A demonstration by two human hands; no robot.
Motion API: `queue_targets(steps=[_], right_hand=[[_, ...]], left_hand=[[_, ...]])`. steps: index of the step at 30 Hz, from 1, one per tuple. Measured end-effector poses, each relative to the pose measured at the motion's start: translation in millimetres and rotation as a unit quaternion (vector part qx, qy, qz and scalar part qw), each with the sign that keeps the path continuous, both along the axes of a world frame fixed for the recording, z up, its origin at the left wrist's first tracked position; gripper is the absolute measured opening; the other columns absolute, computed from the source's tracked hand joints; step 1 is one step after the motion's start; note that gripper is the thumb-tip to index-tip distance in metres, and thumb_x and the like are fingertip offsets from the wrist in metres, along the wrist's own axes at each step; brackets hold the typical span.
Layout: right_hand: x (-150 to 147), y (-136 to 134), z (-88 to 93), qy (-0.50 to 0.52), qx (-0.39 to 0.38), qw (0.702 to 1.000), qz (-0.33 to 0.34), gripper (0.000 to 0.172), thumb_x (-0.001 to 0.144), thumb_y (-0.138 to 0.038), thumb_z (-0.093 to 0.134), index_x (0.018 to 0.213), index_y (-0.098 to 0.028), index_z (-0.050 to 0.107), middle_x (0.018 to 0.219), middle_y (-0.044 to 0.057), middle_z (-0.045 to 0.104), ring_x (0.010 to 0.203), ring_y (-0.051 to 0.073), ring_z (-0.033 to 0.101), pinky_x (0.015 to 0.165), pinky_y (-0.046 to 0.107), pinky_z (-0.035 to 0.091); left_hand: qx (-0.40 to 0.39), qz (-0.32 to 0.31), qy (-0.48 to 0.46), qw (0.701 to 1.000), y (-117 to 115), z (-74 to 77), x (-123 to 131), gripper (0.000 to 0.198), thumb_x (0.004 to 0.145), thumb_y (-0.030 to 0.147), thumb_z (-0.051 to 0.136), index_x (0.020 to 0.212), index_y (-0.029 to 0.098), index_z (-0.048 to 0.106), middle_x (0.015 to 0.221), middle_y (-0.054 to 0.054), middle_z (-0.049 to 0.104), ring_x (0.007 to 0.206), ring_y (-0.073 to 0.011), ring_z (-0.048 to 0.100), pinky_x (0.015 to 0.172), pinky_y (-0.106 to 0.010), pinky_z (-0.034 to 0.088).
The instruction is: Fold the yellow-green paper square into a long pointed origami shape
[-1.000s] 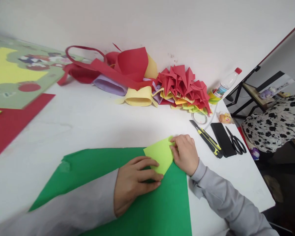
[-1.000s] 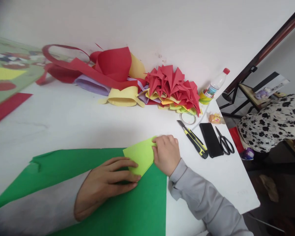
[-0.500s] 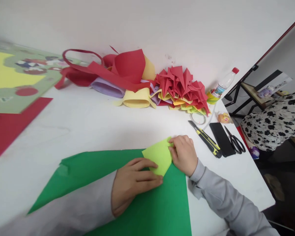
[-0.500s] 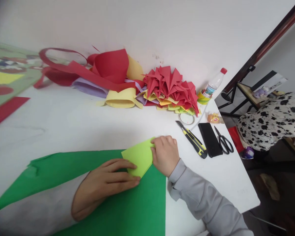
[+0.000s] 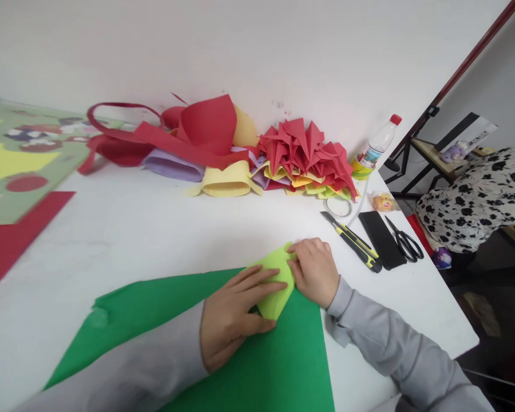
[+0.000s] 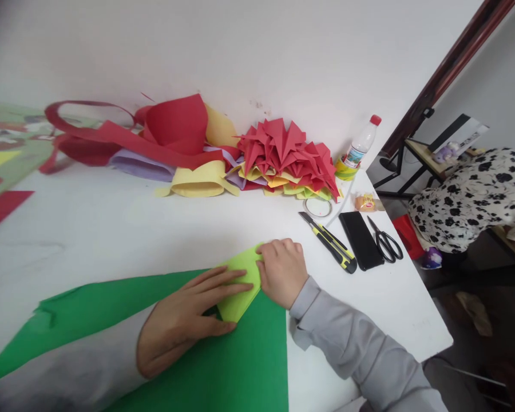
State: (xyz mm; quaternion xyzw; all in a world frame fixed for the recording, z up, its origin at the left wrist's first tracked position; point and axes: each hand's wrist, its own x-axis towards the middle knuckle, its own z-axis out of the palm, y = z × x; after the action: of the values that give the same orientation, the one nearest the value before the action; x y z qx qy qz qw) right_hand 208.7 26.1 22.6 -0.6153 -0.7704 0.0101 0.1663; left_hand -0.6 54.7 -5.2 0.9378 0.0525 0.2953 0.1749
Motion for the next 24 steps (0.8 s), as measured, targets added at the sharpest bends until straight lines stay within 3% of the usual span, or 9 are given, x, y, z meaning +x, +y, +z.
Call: queue_targets(steps=[2,6,11,14,18,24], right_hand=[[0,0,1.0,0.004,-0.003,1.000,-0.002,0.015,0.088,-0.020,0.052,0.103,-0.019,0.056,0.096,0.006,0.062,0.092,0.024,0.048,0.079,0.037,0.034],[-1,-1,2.2,0.006,-0.010,1.000,-0.005,0.015,0.088,-0.020,0.052,0.103,-0.019,0.056,0.097,0.006,0.062,0.093,0.024,0.048,0.080,0.038,0.034],[-1,0,1.5,0.012,-0.008,1.000,-0.005,0.016,0.088,-0.019,0.052,0.103,-0.019,0.056,0.096,0.005,0.062,0.092,0.024,0.048,0.079,0.038,0.034],[-1,0,1.5,0.017,-0.005,1.000,-0.003,0.015,0.088,-0.020,0.052,0.102,-0.019,0.056,0.095,0.005,0.062,0.092,0.024,0.048,0.080,0.038,0.034],[-2,-1,2.3,0.021,-0.003,1.000,-0.004,0.015,0.088,-0.019,0.052,0.102,-0.018,0.057,0.096,0.005,0.061,0.092,0.024,0.048,0.080,0.038,0.034],[1,1,-2.6,0.054,-0.008,0.998,-0.018,0.015,0.089,-0.016,0.049,0.101,-0.020,0.057,0.095,0.005,0.062,0.092,0.023,0.049,0.082,0.038,0.035]], left_hand=[[-0.001,-0.016,0.014,1.000,7,0.3,-1,0.036,0.082,0.011,0.039,0.098,0.030,0.066,0.133,-0.006,0.057,0.132,-0.0281,0.039,0.103,-0.054,0.034],[-0.018,-0.030,0.021,0.999,17,6.0,4,0.043,0.083,0.012,0.036,0.120,0.023,0.056,0.115,-0.007,0.068,0.118,-0.0247,0.051,0.097,-0.043,0.043],[-0.015,0.027,0.016,0.999,10,8.9,16,0.024,0.084,0.014,0.047,0.097,0.022,0.066,0.102,-0.005,0.070,0.102,-0.0248,0.056,0.088,-0.043,0.046],[-0.003,0.076,0.002,0.997,6,4.7,19,0.020,0.089,0.017,0.051,0.088,0.023,0.070,0.106,-0.007,0.068,0.100,-0.0247,0.057,0.083,-0.043,0.048],[0.022,0.087,-0.008,0.996,7,-0.9,18,0.021,0.091,0.021,0.050,0.088,0.024,0.071,0.117,-0.010,0.063,0.114,-0.0288,0.051,0.087,-0.047,0.048],[0.032,0.085,0.017,0.996,9,1.4,17,0.019,0.090,0.022,0.053,0.089,0.024,0.072,0.119,-0.010,0.065,0.114,-0.0296,0.052,0.087,-0.047,0.048]])
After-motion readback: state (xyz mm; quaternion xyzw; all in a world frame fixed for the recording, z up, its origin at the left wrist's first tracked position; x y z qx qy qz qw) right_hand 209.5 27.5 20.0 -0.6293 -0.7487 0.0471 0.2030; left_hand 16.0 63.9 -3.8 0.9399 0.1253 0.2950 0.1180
